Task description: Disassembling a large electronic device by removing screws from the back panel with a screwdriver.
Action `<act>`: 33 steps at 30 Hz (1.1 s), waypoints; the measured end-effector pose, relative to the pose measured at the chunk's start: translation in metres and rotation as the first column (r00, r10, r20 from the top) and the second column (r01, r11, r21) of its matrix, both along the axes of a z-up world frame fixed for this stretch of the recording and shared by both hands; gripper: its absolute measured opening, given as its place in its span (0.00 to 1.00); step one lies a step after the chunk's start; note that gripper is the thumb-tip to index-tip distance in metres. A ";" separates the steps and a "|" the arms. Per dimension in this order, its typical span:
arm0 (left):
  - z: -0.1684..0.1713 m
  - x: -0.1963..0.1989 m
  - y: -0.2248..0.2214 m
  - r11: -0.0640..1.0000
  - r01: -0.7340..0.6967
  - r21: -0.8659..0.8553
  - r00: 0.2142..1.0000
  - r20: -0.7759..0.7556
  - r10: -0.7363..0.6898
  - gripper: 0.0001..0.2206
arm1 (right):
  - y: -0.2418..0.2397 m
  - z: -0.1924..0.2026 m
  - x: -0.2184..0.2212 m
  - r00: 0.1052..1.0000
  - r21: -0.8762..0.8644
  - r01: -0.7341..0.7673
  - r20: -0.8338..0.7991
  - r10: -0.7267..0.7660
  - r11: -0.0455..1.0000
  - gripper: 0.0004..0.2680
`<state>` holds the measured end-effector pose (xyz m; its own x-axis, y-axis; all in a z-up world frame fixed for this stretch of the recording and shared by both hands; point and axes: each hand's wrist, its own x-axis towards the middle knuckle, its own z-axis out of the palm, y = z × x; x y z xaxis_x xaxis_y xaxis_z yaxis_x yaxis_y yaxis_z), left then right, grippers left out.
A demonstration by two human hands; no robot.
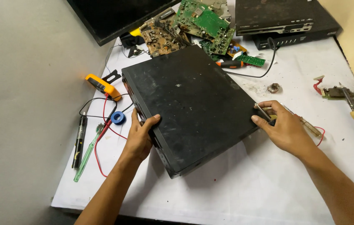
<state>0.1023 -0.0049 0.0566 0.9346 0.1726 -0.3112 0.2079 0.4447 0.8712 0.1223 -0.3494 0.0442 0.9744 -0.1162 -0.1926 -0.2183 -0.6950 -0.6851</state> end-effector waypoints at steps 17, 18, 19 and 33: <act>-0.031 0.030 0.022 0.985 -0.070 0.158 0.993 0.109 0.053 0.42 | 0.037 0.009 -0.023 0.956 0.007 -0.105 0.277 0.099 0.994 0.19; -0.031 0.028 0.020 0.977 -0.089 0.193 0.990 0.122 0.066 0.42 | 0.036 0.003 -0.023 0.943 0.006 -0.109 0.316 0.101 0.994 0.19; -0.038 0.027 0.020 0.977 -0.087 0.194 0.990 0.124 0.064 0.42 | 0.033 -0.001 -0.021 0.943 0.007 -0.106 0.319 0.099 0.994 0.19; -0.042 0.014 0.011 0.845 -0.107 0.524 0.970 0.241 -0.026 0.38 | 0.014 -0.013 -0.009 0.928 0.064 -0.110 0.363 0.080 0.992 0.19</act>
<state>0.1168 0.0058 0.0144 0.9558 0.2878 0.0608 -0.0349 -0.0945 0.9949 0.1134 -0.3357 0.0314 0.9858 -0.0185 0.1670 0.1169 -0.6384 -0.7608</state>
